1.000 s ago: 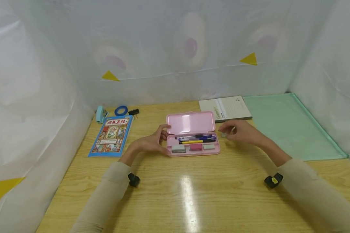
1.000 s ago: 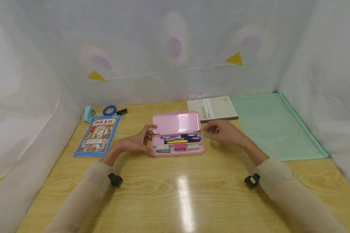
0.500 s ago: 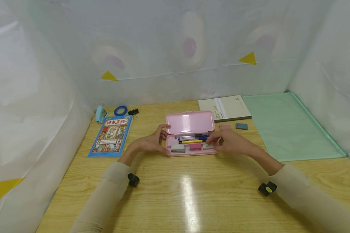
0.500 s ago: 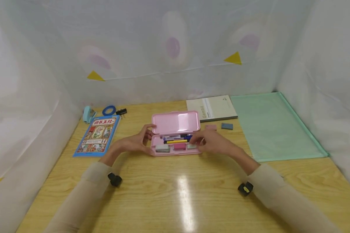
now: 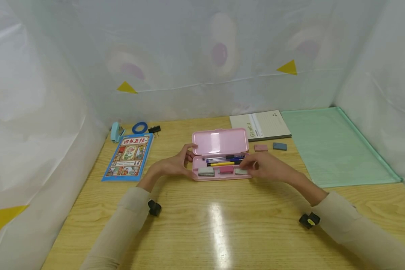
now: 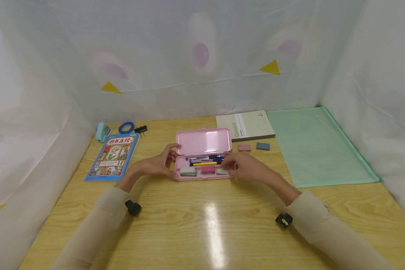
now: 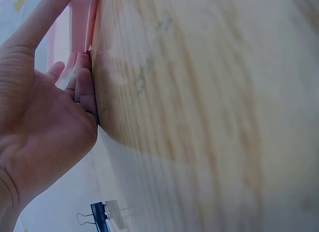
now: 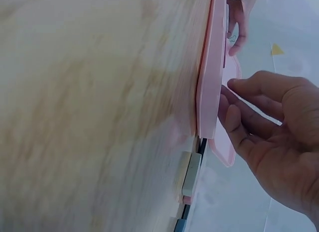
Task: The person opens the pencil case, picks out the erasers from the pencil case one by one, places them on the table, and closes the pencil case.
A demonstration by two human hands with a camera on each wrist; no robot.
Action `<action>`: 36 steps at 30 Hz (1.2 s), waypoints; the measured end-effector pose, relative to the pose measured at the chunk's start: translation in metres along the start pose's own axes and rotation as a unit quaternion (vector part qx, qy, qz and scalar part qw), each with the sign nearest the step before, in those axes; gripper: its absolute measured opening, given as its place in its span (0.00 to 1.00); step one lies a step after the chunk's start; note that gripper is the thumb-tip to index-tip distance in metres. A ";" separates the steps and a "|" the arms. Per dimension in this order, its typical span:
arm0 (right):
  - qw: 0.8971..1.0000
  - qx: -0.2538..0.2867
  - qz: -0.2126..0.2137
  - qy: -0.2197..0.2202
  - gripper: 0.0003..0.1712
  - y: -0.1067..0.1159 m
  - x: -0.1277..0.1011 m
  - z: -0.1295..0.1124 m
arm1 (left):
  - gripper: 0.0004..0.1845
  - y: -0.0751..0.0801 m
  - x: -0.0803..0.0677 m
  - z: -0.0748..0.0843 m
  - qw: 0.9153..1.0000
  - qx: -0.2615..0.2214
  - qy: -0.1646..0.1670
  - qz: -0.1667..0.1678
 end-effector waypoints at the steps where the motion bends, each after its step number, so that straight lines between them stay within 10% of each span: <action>1: 1.000 -0.003 0.002 -0.001 0.11 0.000 0.000 0.000 | 0.58 0.000 0.000 0.000 1.000 0.000 0.000 0.000; 36: 0.998 -0.011 0.064 -0.018 0.10 -0.003 0.006 -0.001 | 0.58 -0.001 -0.001 0.001 1.000 -0.010 -0.009 -0.004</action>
Point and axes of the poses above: each hand's wrist, its own x-axis towards the middle knuckle, its own y-axis out of the back of the hand, z = x × y, the point moved 5 cm from there along x, towards the middle knuckle, and after that the axes turned 15 degrees about y, right-handed, at the moved point
